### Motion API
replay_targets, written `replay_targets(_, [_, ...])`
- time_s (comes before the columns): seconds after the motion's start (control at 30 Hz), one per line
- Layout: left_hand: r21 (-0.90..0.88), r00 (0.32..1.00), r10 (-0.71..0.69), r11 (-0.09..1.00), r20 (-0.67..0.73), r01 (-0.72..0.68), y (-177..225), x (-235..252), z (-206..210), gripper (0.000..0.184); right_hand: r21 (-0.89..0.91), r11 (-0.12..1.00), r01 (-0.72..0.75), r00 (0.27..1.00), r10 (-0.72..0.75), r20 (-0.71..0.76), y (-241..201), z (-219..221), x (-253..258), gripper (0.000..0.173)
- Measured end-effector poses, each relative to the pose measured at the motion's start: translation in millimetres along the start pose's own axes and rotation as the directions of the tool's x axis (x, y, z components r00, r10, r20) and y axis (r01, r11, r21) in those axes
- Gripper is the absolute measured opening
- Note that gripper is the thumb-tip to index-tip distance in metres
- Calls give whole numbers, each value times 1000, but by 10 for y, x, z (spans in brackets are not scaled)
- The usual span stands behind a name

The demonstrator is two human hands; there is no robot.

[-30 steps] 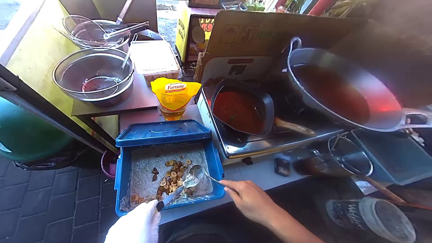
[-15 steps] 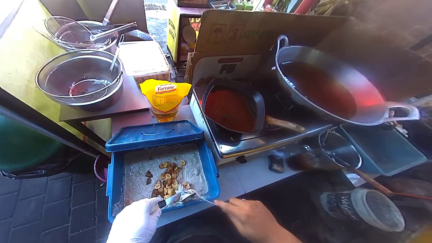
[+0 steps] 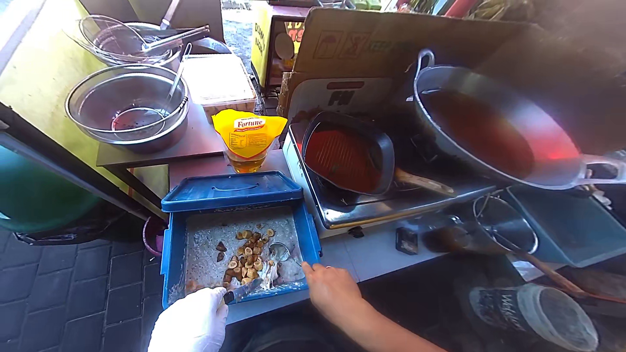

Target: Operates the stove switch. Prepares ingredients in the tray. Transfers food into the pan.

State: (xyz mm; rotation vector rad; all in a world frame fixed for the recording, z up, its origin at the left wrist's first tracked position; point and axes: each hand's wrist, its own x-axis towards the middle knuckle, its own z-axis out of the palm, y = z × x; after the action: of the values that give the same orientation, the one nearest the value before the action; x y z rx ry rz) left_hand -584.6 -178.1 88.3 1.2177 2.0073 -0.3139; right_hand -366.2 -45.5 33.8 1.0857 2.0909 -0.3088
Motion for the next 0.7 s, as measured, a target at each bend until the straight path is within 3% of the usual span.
replay_targets(0.17, [3, 997, 6, 1000, -79, -5, -76, 96, 216, 35, -64, 994, 93, 989, -85, 119, -270, -12, -95, 46])
replay_targets(0.27, [-43, 992, 36, 998, -123, -41, -107, 63, 302, 37, -44, 983, 176, 975, -168, 143, -161, -72, -63, 37])
replay_targets(0.5, [-135, 964, 51, 987, -262, -89, -152, -89, 515, 37, 66, 902, 427, 904, -424, -65, 459, 165, 82, 38])
replay_targets(0.57, [-145, 972, 41, 987, -232, -76, -150, -193, 484, 38, 70, 876, 477, 874, -463, -148, 493, 319, 51, 38])
replay_targets(0.7, [-152, 970, 60, 984, -234, -97, -169, -306, 459, 41, 224, 840, 493, 870, -476, -129, 547, 282, 93, 41])
